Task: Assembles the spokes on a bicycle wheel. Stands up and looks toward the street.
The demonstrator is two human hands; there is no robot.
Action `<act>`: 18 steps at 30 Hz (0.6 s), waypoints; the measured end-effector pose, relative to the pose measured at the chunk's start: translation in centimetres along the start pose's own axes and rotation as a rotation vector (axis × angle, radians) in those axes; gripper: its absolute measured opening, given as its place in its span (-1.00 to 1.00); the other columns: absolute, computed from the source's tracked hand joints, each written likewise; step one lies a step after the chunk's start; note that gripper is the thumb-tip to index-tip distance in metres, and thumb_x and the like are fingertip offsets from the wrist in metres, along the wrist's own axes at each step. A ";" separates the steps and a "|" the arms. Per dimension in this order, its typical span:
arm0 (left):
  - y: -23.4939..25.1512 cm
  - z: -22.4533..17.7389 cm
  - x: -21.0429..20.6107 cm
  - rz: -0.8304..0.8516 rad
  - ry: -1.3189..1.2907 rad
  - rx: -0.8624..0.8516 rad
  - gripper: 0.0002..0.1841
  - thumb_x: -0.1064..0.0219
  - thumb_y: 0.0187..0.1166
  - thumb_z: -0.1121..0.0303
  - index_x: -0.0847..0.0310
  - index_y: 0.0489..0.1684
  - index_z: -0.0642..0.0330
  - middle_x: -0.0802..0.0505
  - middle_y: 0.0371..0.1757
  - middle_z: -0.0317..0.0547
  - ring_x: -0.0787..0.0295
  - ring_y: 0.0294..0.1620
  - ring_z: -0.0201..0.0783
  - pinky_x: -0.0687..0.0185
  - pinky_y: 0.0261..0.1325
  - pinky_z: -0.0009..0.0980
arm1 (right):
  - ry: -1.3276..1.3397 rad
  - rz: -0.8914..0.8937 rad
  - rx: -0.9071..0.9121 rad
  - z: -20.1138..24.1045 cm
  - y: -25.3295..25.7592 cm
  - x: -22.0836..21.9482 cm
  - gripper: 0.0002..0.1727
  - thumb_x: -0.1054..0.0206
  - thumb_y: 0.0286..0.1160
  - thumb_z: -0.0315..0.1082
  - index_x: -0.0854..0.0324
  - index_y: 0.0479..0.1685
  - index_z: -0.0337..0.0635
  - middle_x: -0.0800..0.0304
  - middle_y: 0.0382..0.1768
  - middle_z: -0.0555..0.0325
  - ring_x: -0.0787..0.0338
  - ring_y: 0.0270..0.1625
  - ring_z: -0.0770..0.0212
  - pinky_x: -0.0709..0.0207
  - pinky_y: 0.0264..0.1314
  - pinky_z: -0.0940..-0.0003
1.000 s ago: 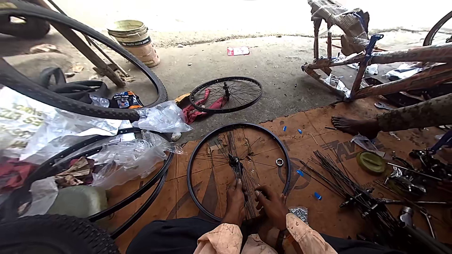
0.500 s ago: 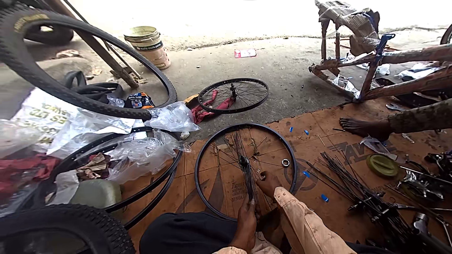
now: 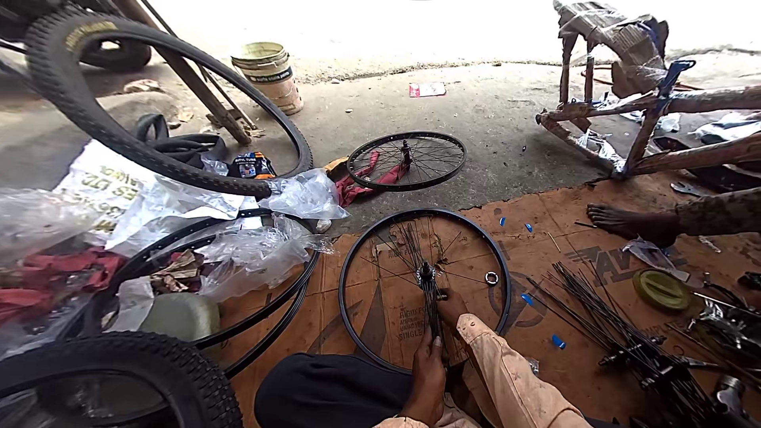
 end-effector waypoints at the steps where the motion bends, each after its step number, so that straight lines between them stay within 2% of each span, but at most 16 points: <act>1: -0.1 -0.1 -0.1 0.000 0.003 0.002 -0.51 0.03 0.90 0.34 -0.22 0.79 0.16 -0.59 -0.36 -0.17 -0.48 -0.48 -0.33 -0.43 -0.42 -0.45 | 0.054 0.016 -0.006 -0.2 0.2 -0.1 -0.47 -0.37 0.52 -0.34 -0.53 0.52 -0.17 -0.77 0.24 -0.16 -0.78 0.23 -0.03 -0.61 0.31 -0.03; 4: -0.2 -0.2 -0.1 0.005 0.007 0.010 -0.51 0.02 0.90 0.34 -0.23 0.79 0.16 -0.59 -0.36 -0.17 -0.49 -0.48 -0.33 -0.42 -0.44 -0.45 | 0.165 0.029 -0.008 -0.6 0.5 -0.3 -0.50 -0.37 0.52 -0.37 -0.55 0.49 -0.19 -0.77 0.18 -0.16 -0.80 0.14 0.00 -0.66 0.21 0.02; 6: -0.1 -0.1 0.0 0.005 -0.010 0.007 -0.52 0.02 0.90 0.34 -0.24 0.77 0.18 -0.61 -0.35 -0.16 -0.50 -0.47 -0.34 -0.42 -0.44 -0.45 | 0.154 0.031 -0.001 -0.8 0.5 -0.2 -0.50 -0.36 0.53 -0.37 -0.54 0.49 -0.21 -0.77 0.19 -0.16 -0.81 0.14 0.01 -0.66 0.22 0.03; 9: -0.1 -0.1 0.1 0.004 -0.029 0.000 -0.54 0.01 0.89 0.33 -0.28 0.74 0.21 -0.63 -0.33 -0.15 -0.47 -0.50 -0.36 -0.37 -0.47 -0.48 | 0.067 0.069 -0.029 -0.8 -0.3 0.0 -0.54 -0.29 0.56 -0.36 -0.54 0.46 -0.21 -0.75 0.10 -0.14 -0.77 -0.01 0.05 -0.63 0.09 0.07; 10: -0.1 -0.2 0.1 0.010 -0.035 -0.002 -0.53 0.02 0.90 0.33 -0.27 0.74 0.21 -0.63 -0.32 -0.15 -0.46 -0.51 -0.36 -0.36 -0.48 -0.49 | 0.056 0.106 -0.061 -0.9 -1.1 0.2 -0.53 -0.26 0.60 -0.34 -0.50 0.49 -0.18 -0.73 0.07 -0.11 -0.76 -0.08 0.09 -0.64 0.03 0.10; 12: 0.0 -0.3 0.2 0.018 -0.054 0.011 -0.53 0.03 0.90 0.32 -0.26 0.76 0.18 -0.62 -0.33 -0.16 -0.44 -0.54 -0.37 -0.34 -0.52 -0.50 | 0.070 0.187 -0.114 -1.0 -3.0 0.7 -0.51 -0.25 0.64 -0.31 -0.42 0.55 -0.13 -0.72 -0.11 0.02 -0.72 -0.32 0.23 -0.63 -0.21 0.28; 14: -0.1 -0.4 0.2 0.022 -0.077 0.025 -0.53 0.04 0.91 0.32 -0.23 0.77 0.18 -0.60 -0.36 -0.16 -0.43 -0.57 -0.36 -0.34 -0.55 -0.50 | 0.095 0.261 -0.158 -1.6 -5.1 1.5 -0.54 -0.18 0.67 -0.35 -0.38 0.54 -0.10 -0.68 -0.24 0.09 -0.66 -0.44 0.28 -0.58 -0.35 0.37; 16: -0.3 -0.5 0.2 0.021 -0.090 0.035 -0.52 0.05 0.91 0.32 -0.20 0.77 0.19 -0.60 -0.37 -0.15 -0.43 -0.59 -0.36 -0.37 -0.56 -0.50 | 0.044 0.332 -0.172 -2.3 -6.7 2.9 -0.56 -0.14 0.70 -0.36 -0.37 0.54 -0.08 -0.66 -0.28 0.12 -0.66 -0.45 0.29 -0.59 -0.36 0.37; 18: -0.5 -0.6 0.1 0.016 -0.094 0.049 -0.52 0.06 0.91 0.33 -0.17 0.78 0.19 -0.60 -0.36 -0.14 -0.45 -0.60 -0.35 -0.40 -0.56 -0.50 | -0.153 0.342 -0.119 -2.8 -7.3 4.8 -0.57 -0.13 0.72 -0.32 -0.40 0.53 -0.09 -0.68 -0.21 0.10 -0.70 -0.35 0.26 -0.62 -0.25 0.32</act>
Point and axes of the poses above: each hand's wrist, its own y-axis towards the middle knuckle, its own x-axis out of the back of the hand, z = x × y, the point moved 2 cm from there along y, towards the middle knuckle
